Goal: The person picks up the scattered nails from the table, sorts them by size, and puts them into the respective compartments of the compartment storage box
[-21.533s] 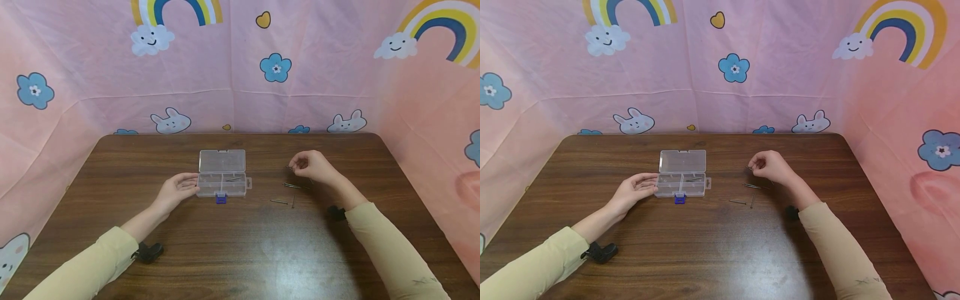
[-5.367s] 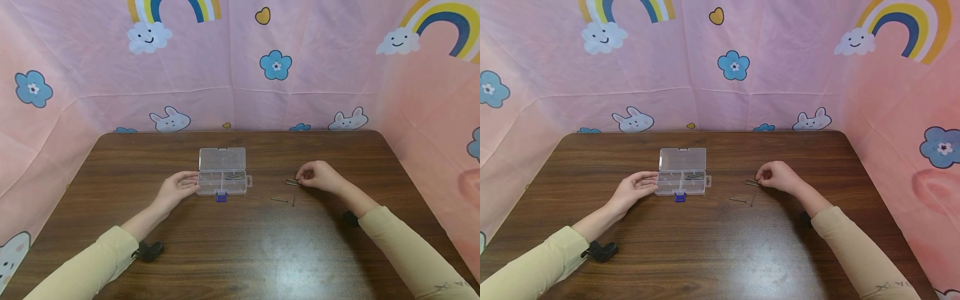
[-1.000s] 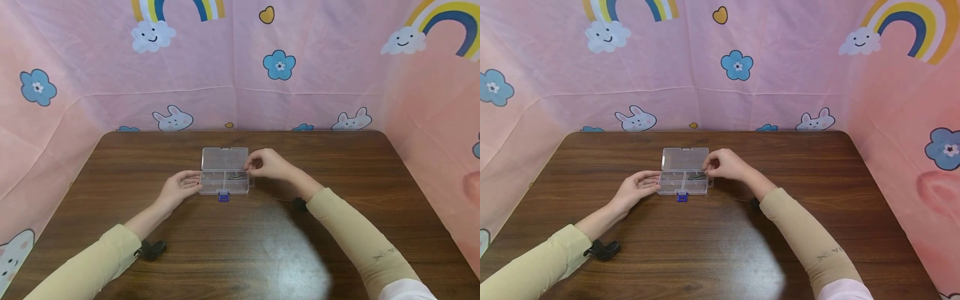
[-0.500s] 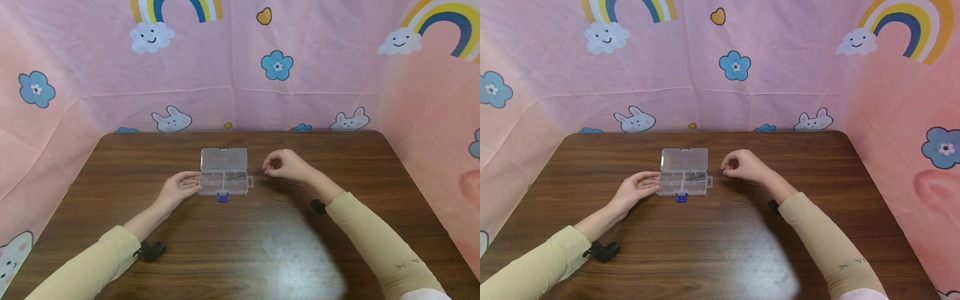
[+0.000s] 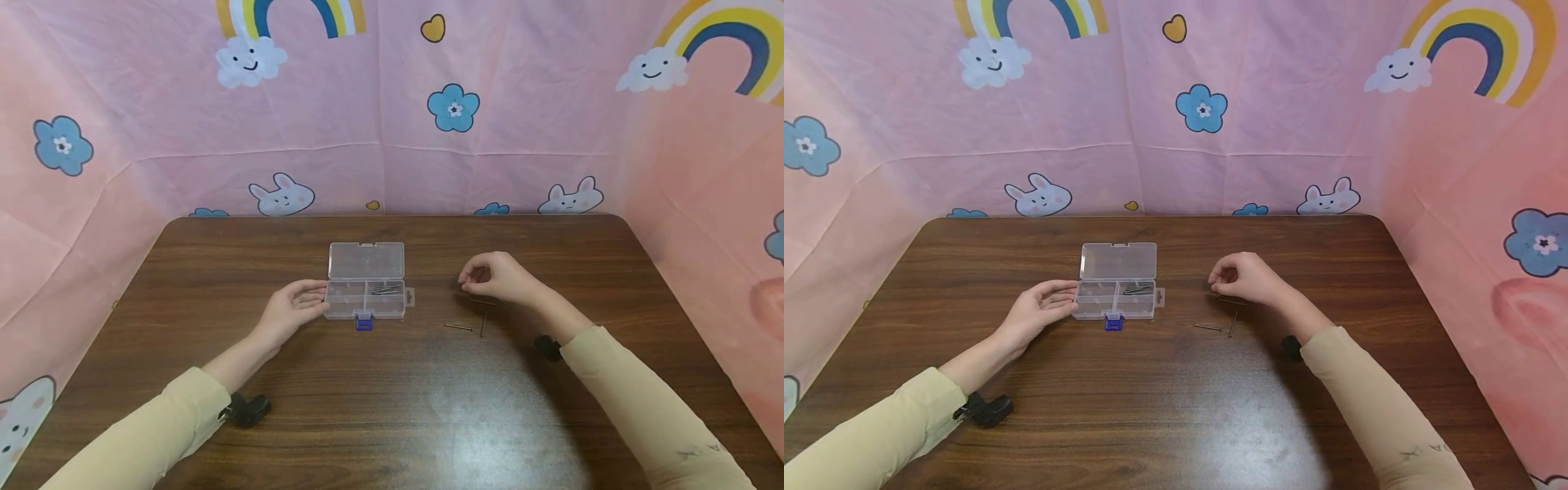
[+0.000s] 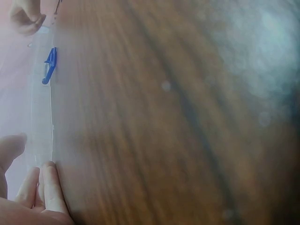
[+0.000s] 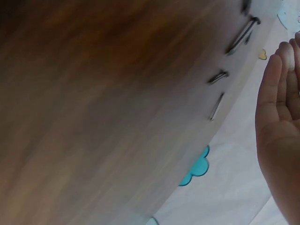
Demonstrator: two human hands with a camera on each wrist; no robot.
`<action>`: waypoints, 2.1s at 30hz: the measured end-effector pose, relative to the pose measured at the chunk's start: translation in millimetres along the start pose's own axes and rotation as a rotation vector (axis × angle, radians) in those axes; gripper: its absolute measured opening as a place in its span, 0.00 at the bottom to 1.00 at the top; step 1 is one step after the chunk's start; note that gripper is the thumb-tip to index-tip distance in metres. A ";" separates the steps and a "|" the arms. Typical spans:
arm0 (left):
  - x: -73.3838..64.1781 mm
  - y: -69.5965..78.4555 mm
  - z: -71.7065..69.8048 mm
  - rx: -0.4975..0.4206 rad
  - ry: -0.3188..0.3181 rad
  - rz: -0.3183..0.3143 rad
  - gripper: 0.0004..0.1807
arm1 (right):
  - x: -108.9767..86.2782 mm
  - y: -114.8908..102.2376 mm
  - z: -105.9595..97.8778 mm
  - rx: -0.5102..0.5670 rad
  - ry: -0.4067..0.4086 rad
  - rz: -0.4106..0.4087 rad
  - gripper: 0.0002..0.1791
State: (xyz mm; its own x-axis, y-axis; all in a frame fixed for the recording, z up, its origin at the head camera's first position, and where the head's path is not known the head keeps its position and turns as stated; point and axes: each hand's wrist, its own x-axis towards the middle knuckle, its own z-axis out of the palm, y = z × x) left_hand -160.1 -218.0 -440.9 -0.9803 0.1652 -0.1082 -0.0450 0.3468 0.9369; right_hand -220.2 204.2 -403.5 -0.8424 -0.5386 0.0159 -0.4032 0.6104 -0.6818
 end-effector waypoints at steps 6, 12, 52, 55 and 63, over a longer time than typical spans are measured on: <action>1.2 -0.4 0.1 0.008 0.000 0.000 0.28 | -9.0 11.6 -2.7 -0.011 -0.006 0.029 0.02; 1.0 -0.4 0.2 0.013 -0.002 -0.004 0.29 | -15.2 17.0 -4.2 -0.006 -0.027 0.050 0.03; -0.8 3.0 0.1 0.020 -0.007 -0.024 0.29 | -6.7 8.1 -3.4 -0.070 0.007 0.019 0.05; -0.9 3.1 0.2 0.015 -0.006 -0.020 0.29 | -1.0 2.3 -1.5 -0.066 0.008 0.001 0.05; -1.3 2.4 0.5 0.003 -0.004 -0.021 0.29 | 19.2 -11.7 8.8 -0.044 0.009 -0.023 0.05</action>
State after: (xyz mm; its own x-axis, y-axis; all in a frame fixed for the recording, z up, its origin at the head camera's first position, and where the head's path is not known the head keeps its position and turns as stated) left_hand -158.9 -216.9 -438.7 -0.9783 0.1619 -0.1289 -0.0647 0.3527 0.9335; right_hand -228.6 181.6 -401.6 -0.8357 -0.5478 0.0383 -0.4380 0.6230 -0.6481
